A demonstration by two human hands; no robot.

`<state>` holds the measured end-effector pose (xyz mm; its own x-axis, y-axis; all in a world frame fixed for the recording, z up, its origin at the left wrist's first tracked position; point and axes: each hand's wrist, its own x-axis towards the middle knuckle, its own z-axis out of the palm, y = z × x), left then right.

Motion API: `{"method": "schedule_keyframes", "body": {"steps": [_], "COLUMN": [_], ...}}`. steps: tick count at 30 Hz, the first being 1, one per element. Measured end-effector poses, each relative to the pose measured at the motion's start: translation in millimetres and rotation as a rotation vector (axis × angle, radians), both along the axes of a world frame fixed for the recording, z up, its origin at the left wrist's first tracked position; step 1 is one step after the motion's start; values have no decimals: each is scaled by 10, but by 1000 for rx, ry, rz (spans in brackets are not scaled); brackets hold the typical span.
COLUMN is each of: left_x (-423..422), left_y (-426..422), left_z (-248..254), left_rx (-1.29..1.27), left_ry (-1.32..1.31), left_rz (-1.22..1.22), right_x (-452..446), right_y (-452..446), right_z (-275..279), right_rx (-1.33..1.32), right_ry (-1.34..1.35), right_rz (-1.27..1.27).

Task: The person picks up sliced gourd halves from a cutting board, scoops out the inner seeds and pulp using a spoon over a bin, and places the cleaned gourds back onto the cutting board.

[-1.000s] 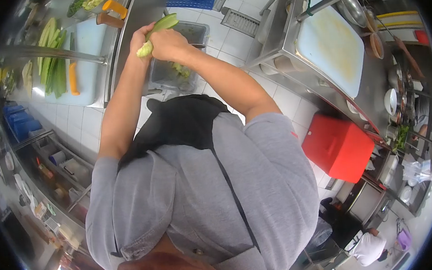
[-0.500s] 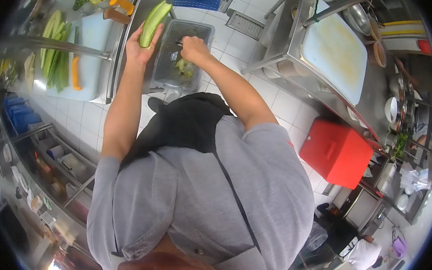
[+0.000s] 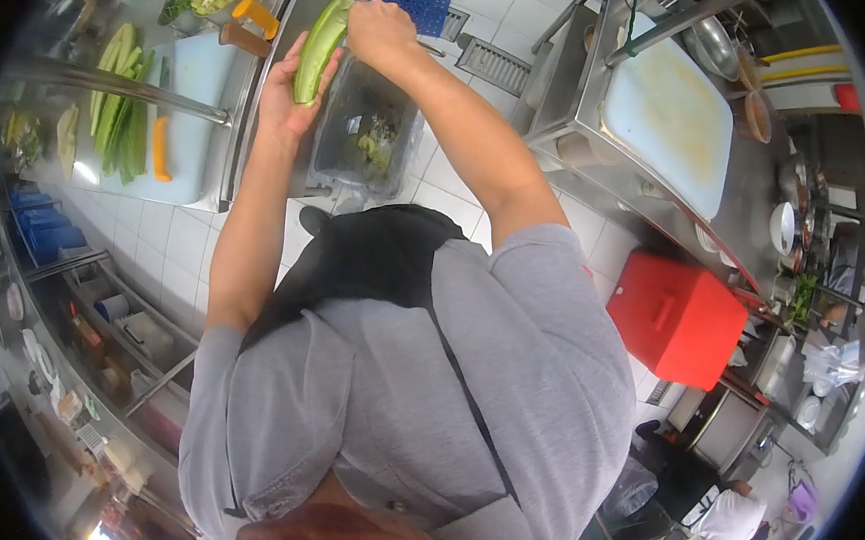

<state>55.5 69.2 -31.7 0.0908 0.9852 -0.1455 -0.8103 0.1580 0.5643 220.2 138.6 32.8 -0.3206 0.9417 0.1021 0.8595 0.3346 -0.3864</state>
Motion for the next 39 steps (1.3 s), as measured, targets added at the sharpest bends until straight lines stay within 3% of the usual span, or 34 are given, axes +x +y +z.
{"method": "schedule_keyframes", "body": {"steps": [11,24,30,37,38,39], "left_x": [104,-8,-58,-114,-124,-122], "left_y": [96,324,276,58,41,19], "left_z": [186,-14,-75,10,22,50], "left_rx": [-122,-170,-172,114,171,230], "left_ry": [427,413,298,40,53,67], "left_rz": [105,70,31,-25,-29,-33], "right_x": [-120,-348,-298,18,69,84], "right_y": [-185,-674,-944,-882,-794,-798], "right_z": [115,-12,-40,-112,-353,-380], "right_rx": [-50,-12,-85,-145,-72,-218], "right_ry": [2,17,-105,145,249,480], "right_rz": [89,235,312,179,131,37]}}
